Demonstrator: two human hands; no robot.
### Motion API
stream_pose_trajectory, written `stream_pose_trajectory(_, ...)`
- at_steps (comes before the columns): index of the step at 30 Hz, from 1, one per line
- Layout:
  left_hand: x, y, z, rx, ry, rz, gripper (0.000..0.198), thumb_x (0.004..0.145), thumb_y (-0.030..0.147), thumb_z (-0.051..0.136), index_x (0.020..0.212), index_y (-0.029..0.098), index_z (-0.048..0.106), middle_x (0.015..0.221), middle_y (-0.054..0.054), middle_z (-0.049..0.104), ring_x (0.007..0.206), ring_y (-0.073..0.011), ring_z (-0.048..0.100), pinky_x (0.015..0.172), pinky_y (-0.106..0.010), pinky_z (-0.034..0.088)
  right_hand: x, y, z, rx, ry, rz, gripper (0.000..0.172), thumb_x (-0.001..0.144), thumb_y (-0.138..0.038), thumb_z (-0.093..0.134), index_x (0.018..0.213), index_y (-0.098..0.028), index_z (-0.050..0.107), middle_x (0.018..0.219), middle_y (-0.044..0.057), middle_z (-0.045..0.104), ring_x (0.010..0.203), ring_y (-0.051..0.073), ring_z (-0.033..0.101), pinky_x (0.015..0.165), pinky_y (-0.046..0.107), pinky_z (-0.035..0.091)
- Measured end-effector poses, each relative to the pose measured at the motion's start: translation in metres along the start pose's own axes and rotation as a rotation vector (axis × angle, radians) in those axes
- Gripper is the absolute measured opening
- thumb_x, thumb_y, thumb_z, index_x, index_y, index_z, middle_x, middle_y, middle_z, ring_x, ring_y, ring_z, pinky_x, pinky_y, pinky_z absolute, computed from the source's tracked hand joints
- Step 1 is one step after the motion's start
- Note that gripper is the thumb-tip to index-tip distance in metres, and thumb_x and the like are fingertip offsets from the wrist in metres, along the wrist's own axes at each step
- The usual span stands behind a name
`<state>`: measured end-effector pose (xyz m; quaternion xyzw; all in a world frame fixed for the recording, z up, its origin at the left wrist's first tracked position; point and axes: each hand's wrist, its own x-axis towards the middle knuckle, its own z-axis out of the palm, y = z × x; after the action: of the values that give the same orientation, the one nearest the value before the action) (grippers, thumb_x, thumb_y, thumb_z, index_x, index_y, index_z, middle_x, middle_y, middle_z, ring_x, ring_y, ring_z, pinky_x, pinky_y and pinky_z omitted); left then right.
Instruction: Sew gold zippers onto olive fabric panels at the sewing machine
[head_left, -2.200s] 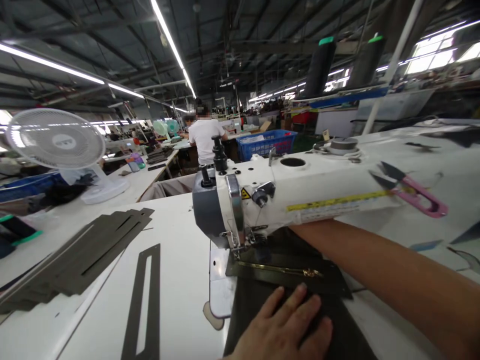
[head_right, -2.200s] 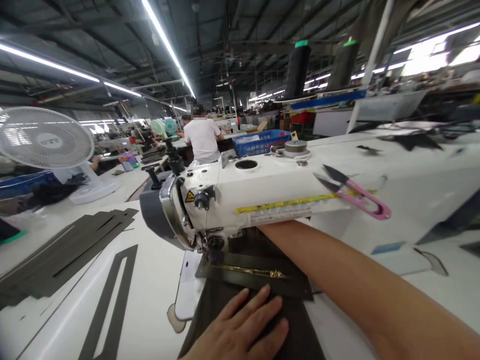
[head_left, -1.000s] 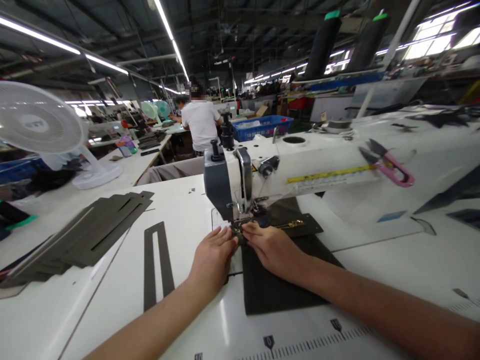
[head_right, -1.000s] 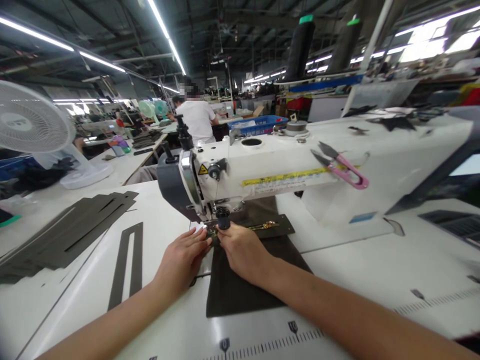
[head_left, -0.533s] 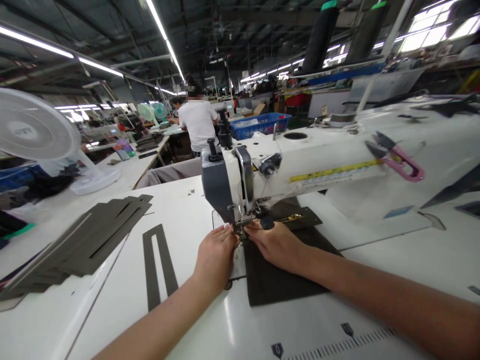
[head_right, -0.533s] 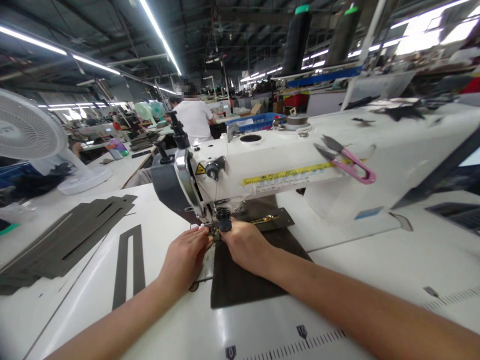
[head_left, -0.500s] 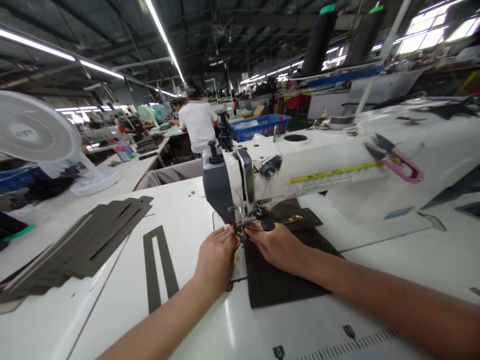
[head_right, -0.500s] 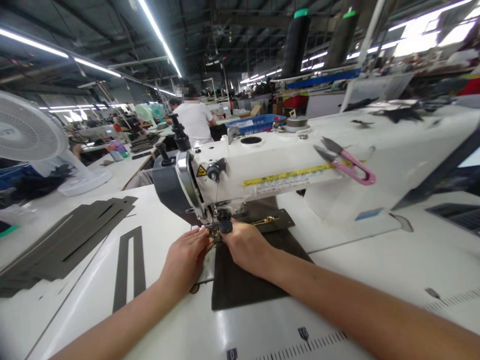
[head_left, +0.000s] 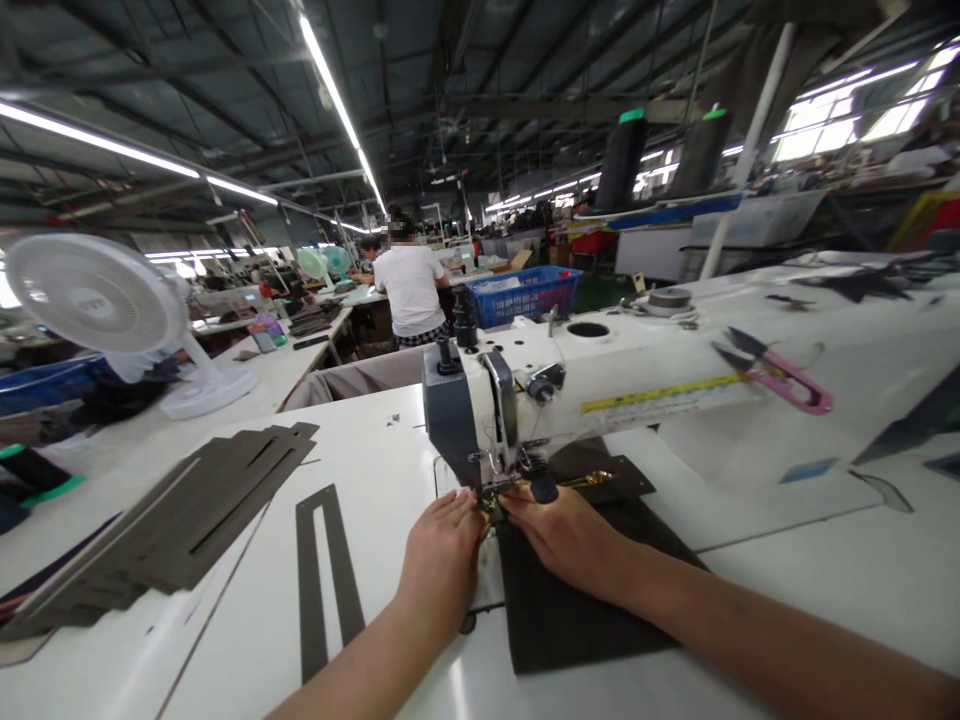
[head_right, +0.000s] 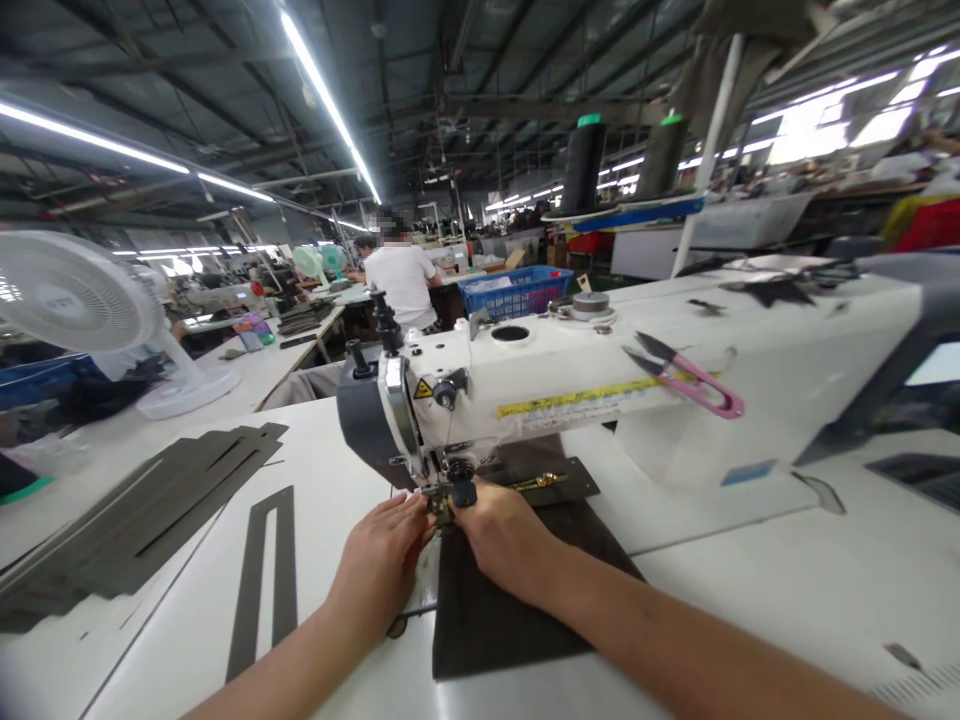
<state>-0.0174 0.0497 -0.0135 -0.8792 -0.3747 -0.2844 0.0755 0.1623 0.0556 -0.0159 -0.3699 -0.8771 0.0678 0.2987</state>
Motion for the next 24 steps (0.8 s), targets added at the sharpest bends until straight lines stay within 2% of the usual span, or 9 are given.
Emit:
stream_pose_trajectory(5,-0.0012,-0.0011,0.0022,-0.010,0.013,-0.020,0.017,0.082,0.007,0.046,0.085,0.015,0.061,0.095,-0.009,0.068,0.092,-0.0205,0.064,0.087,-0.038,0.050,0.0023,-0.0007,-0.0002,0.040,0.030,-0.031,0.029,0.084,-0.008,0.035,0.099,-0.015,0.059,0.099,0.009,0.064,0.097,0.018,0.058,0.086,0.030,0.046)
stream_pose_trajectory(14,0.0027,-0.0017,-0.0014,-0.003,0.021,0.027,0.017,0.080,0.007,0.045,0.084,0.016,0.059,0.091,-0.009,0.069,0.086,-0.0207,0.065,0.083,-0.038,0.052,0.0029,0.0010,0.0020,-0.004,0.012,-0.022,0.027,0.082,-0.007,0.036,0.093,-0.014,0.060,0.091,0.010,0.065,0.093,0.020,0.060,0.084,0.031,0.046)
stream_pose_trajectory(24,0.0004,0.0006,-0.0044,0.033,0.064,0.084,0.020,0.083,0.009,0.041,0.086,0.017,0.059,0.092,-0.009,0.069,0.084,-0.0206,0.066,0.080,-0.038,0.054,-0.0012,-0.0031,-0.0001,0.017,0.056,-0.042,0.029,0.082,-0.006,0.037,0.095,-0.013,0.061,0.094,0.010,0.065,0.091,0.019,0.059,0.083,0.031,0.046)
